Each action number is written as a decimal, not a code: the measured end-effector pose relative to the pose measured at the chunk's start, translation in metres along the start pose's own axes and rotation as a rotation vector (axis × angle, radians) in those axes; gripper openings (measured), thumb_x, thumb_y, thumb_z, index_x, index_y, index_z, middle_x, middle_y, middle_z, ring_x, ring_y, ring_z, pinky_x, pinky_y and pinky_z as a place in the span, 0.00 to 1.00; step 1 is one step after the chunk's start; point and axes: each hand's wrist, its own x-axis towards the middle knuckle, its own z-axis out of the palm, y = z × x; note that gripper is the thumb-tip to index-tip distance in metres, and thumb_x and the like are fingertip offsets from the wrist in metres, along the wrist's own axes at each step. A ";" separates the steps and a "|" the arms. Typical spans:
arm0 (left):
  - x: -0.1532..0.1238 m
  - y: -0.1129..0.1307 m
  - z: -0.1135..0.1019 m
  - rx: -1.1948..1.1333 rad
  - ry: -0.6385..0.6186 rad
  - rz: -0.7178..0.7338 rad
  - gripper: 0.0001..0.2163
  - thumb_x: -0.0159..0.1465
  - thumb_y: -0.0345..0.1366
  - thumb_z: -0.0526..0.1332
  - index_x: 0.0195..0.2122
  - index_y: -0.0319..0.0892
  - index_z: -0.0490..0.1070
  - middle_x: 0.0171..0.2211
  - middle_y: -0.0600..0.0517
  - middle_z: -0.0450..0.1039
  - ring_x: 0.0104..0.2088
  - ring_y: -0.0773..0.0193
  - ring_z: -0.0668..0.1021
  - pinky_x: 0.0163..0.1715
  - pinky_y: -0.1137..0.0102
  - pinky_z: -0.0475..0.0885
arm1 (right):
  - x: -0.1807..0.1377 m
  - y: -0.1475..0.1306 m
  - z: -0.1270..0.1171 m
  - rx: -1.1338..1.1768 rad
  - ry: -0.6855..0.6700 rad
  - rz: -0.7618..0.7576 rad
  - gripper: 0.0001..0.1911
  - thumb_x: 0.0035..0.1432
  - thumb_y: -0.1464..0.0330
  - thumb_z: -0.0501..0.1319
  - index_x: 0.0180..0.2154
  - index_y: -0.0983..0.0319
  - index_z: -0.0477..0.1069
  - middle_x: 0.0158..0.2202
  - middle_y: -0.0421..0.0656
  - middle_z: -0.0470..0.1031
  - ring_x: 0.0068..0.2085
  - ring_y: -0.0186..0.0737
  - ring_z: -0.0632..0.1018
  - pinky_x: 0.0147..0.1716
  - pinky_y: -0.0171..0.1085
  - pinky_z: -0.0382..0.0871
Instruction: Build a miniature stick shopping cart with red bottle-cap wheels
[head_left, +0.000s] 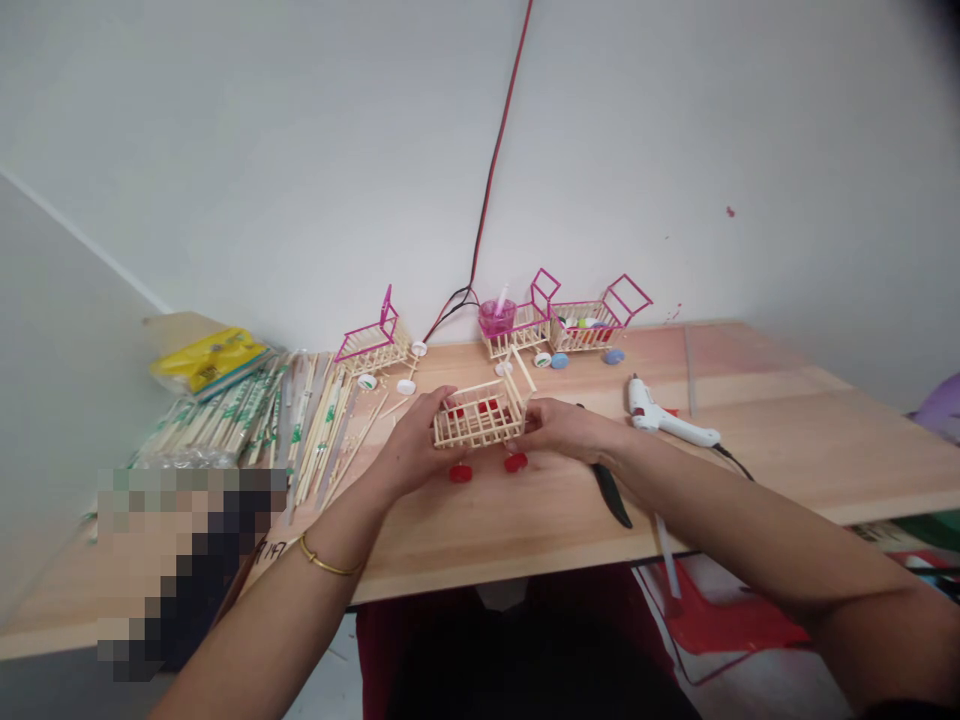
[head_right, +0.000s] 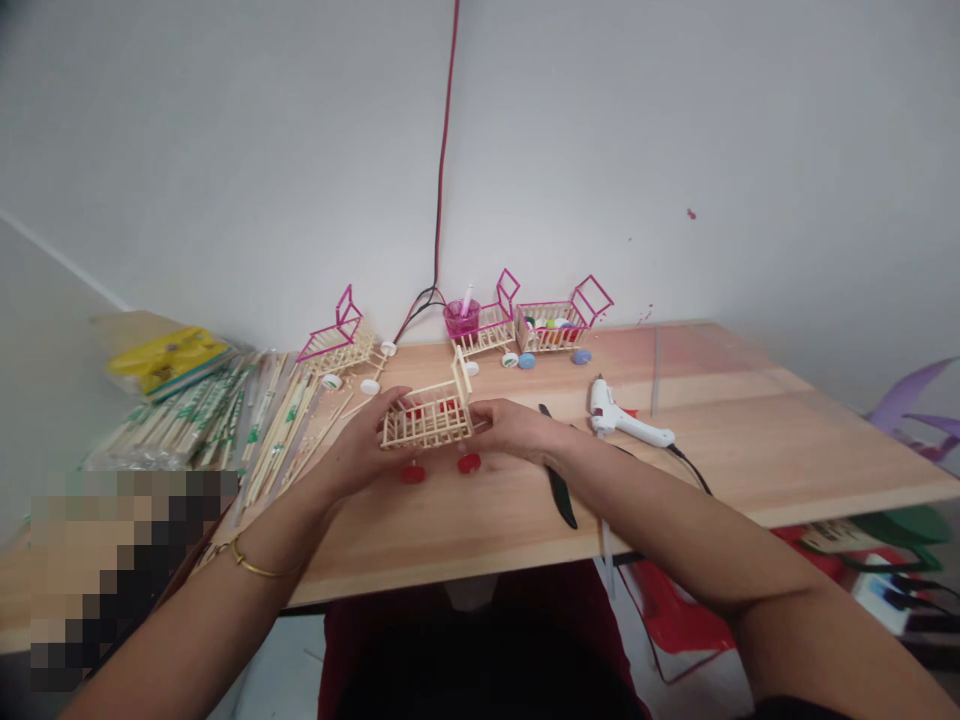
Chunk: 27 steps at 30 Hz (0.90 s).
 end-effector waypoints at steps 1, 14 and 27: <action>0.000 0.000 0.000 0.007 0.002 0.002 0.32 0.51 0.33 0.68 0.58 0.40 0.61 0.50 0.44 0.70 0.50 0.52 0.74 0.50 0.58 0.70 | 0.000 0.000 0.000 0.002 0.001 0.000 0.21 0.41 0.68 0.72 0.41 0.60 0.75 0.39 0.42 0.81 0.39 0.42 0.80 0.43 0.39 0.72; 0.000 -0.002 0.001 0.007 -0.003 -0.001 0.32 0.51 0.32 0.68 0.58 0.40 0.61 0.50 0.44 0.70 0.51 0.52 0.74 0.51 0.58 0.70 | 0.000 -0.001 0.001 -0.011 0.001 0.002 0.22 0.41 0.67 0.72 0.42 0.60 0.75 0.40 0.42 0.81 0.40 0.41 0.80 0.43 0.38 0.72; -0.001 0.000 0.000 0.026 0.014 0.013 0.31 0.52 0.33 0.68 0.58 0.41 0.61 0.49 0.46 0.70 0.49 0.53 0.74 0.50 0.59 0.70 | 0.002 0.001 -0.001 -0.037 -0.004 0.015 0.23 0.42 0.66 0.72 0.44 0.59 0.75 0.42 0.43 0.81 0.44 0.46 0.79 0.48 0.42 0.72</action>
